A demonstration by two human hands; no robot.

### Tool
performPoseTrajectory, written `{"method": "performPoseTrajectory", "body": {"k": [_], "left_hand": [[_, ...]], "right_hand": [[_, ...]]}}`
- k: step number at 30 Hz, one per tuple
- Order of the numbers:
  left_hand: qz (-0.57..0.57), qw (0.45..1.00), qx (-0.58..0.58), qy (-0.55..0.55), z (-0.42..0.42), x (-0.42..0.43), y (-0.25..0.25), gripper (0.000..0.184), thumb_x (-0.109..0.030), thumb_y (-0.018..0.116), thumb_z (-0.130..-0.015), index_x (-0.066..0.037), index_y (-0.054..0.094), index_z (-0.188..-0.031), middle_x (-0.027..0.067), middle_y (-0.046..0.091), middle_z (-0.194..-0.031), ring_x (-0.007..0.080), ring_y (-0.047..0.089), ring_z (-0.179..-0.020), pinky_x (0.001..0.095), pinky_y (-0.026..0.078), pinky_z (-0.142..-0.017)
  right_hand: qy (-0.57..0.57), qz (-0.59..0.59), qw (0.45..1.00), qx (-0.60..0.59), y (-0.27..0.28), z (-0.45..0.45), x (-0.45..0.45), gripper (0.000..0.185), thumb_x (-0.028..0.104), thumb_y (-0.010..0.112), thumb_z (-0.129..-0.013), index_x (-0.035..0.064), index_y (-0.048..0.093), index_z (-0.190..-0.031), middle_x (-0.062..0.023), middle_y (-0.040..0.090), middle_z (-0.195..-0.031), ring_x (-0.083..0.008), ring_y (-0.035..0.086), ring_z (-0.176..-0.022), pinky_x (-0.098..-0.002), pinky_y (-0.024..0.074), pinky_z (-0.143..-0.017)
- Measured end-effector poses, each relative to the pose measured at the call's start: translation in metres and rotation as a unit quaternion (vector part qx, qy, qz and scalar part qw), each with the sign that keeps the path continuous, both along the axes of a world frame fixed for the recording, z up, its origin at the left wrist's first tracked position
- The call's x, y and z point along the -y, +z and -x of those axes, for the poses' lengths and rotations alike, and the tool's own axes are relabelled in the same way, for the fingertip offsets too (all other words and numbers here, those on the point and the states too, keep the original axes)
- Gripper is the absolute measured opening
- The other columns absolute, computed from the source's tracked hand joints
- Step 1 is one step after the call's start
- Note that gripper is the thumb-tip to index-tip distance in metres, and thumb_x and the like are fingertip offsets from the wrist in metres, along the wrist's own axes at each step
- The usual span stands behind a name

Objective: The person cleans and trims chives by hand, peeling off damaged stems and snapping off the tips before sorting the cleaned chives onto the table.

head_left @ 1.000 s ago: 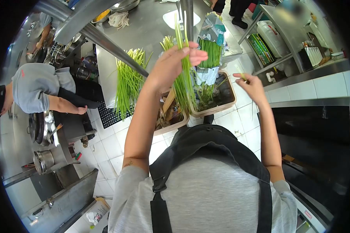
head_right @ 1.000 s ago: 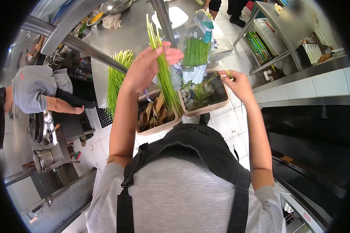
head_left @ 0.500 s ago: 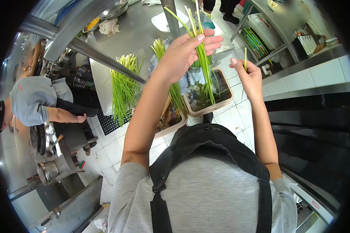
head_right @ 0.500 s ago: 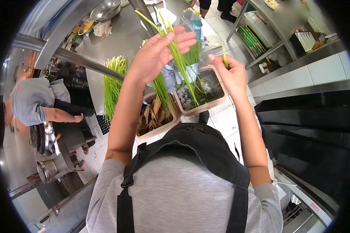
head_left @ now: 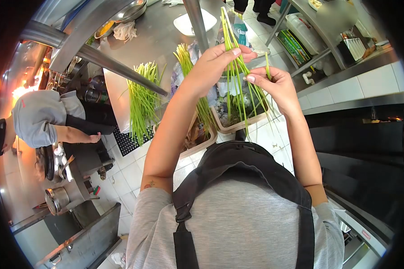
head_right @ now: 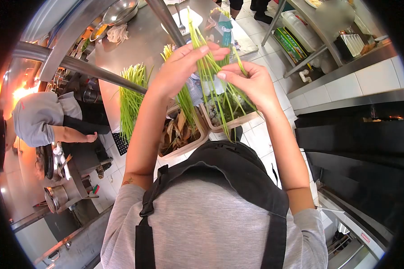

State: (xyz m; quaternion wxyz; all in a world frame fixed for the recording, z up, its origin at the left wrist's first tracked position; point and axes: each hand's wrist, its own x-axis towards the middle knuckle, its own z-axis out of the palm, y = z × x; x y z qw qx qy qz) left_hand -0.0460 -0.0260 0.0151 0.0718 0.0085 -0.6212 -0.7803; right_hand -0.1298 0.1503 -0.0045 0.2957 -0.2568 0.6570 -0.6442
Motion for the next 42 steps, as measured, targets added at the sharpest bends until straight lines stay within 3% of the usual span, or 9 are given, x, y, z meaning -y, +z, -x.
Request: {"method": "performPoseTrajectory", "body": {"k": [6, 10, 13, 16, 25, 29, 32, 38, 42], "left_hand": [[0.031, 0.998, 0.044, -0.033, -0.010, 0.012, 0.006, 0.035, -0.026, 0.043, -0.096, 0.002, 0.052, -0.115, 0.0129, 0.063, -0.108, 0.0184, 0.060, -0.099, 0.0324, 0.046, -0.086], [0.049, 0.997, 0.034, -0.042, -0.012, 0.010, 0.009, 0.034, -0.026, 0.042, -0.096, 0.000, 0.053, -0.116, 0.0121, 0.064, -0.107, 0.0178, 0.062, -0.095, 0.0312, 0.047, -0.083], [0.069, 0.996, 0.036, -0.038, -0.013, 0.010, 0.010, 0.033, -0.026, 0.042, -0.096, -0.001, 0.054, -0.115, 0.0114, 0.064, -0.106, 0.0171, 0.063, -0.093, 0.0303, 0.048, -0.080], [0.075, 0.996, 0.039, -0.036, -0.012, 0.009, 0.008, 0.033, -0.026, 0.042, -0.096, -0.002, 0.054, -0.115, 0.0106, 0.065, -0.104, 0.0167, 0.064, -0.090, 0.0291, 0.050, -0.077], [0.097, 0.994, 0.041, 0.014, -0.009, 0.007, 0.012, 0.032, -0.026, 0.042, -0.096, -0.003, 0.054, -0.115, 0.0105, 0.066, -0.100, 0.0158, 0.065, -0.082, 0.0251, 0.052, -0.067], [0.104, 0.992, 0.029, 0.069, -0.008, 0.012, 0.010, 0.032, -0.025, 0.041, -0.096, -0.003, 0.054, -0.115, 0.0120, 0.066, -0.099, 0.0163, 0.066, -0.080, 0.0249, 0.053, -0.064], [0.087, 0.991, 0.024, 0.096, -0.008, 0.016, 0.012, 0.032, -0.025, 0.041, -0.096, -0.003, 0.053, -0.116, 0.0130, 0.066, -0.099, 0.0176, 0.066, -0.079, 0.0257, 0.054, -0.064], [0.084, 0.990, 0.006, 0.115, -0.002, 0.017, 0.017, 0.033, -0.025, 0.040, -0.096, -0.002, 0.053, -0.116, 0.0137, 0.065, -0.100, 0.0195, 0.066, -0.080, 0.0267, 0.054, -0.065], [0.086, 0.989, -0.011, 0.118, 0.011, 0.012, 0.018, 0.032, -0.024, 0.039, -0.096, -0.002, 0.053, -0.115, 0.0138, 0.066, -0.099, 0.0199, 0.066, -0.081, 0.0275, 0.054, -0.066]], "right_hand": [[-0.013, -0.017, 1.000, 0.001, 0.001, 0.006, -0.015, 0.020, 0.006, 0.072, -0.076, -0.0002, 0.064, -0.094, -0.0029, 0.065, -0.082, -0.0073, 0.058, -0.076, -0.0212, 0.0452, -0.073], [-0.003, 0.009, 1.000, 0.001, 0.007, 0.002, -0.016, 0.025, 0.007, 0.074, -0.073, 0.0017, 0.065, -0.095, -0.0006, 0.063, -0.081, -0.0034, 0.054, -0.065, -0.0184, 0.0433, -0.063], [-0.019, -0.053, 0.997, -0.051, 0.009, 0.005, -0.020, 0.022, 0.005, 0.071, -0.076, 0.0029, 0.063, -0.097, 0.0015, 0.059, -0.079, -0.0017, 0.050, -0.067, -0.0169, 0.0400, -0.063], [-0.039, -0.071, 0.991, -0.107, 0.003, 0.008, -0.026, 0.023, 0.005, 0.071, -0.073, 0.0067, 0.067, -0.095, 0.0062, 0.055, -0.075, -0.0005, 0.030, -0.053, -0.0178, 0.0262, -0.048], [-0.117, -0.103, 0.934, -0.322, 0.029, -0.029, -0.017, 0.012, 0.009, 0.069, -0.076, 0.0051, 0.069, -0.088, 0.0000, 0.057, -0.074, -0.0049, 0.043, -0.058, -0.0214, 0.0341, -0.052], [-0.057, -0.115, 0.961, -0.246, 0.032, -0.040, -0.021, 0.015, 0.014, 0.064, -0.083, 0.0037, 0.069, -0.093, -0.0024, 0.059, -0.069, -0.0066, 0.053, -0.065, -0.0203, 0.0402, -0.058], [-0.014, -0.113, 0.982, -0.148, 0.020, -0.038, -0.028, 0.022, 0.020, 0.056, -0.091, 0.0018, 0.068, -0.095, 0.0020, 0.055, -0.067, -0.0041, 0.044, -0.061, -0.0209, 0.0364, -0.057], [0.048, -0.149, 0.979, -0.128, 0.007, -0.037, -0.049, 0.026, 0.024, 0.055, -0.091, 0.0031, 0.069, -0.096, -0.0009, 0.057, -0.062, -0.0053, 0.046, -0.058, -0.0216, 0.0353, -0.052], [0.084, -0.192, 0.967, -0.144, 0.020, -0.045, -0.054, 0.027, 0.023, 0.054, -0.092, 0.0006, 0.069, -0.093, -0.0001, 0.055, -0.063, -0.0069, 0.049, -0.064, -0.0228, 0.0404, -0.061]]}}
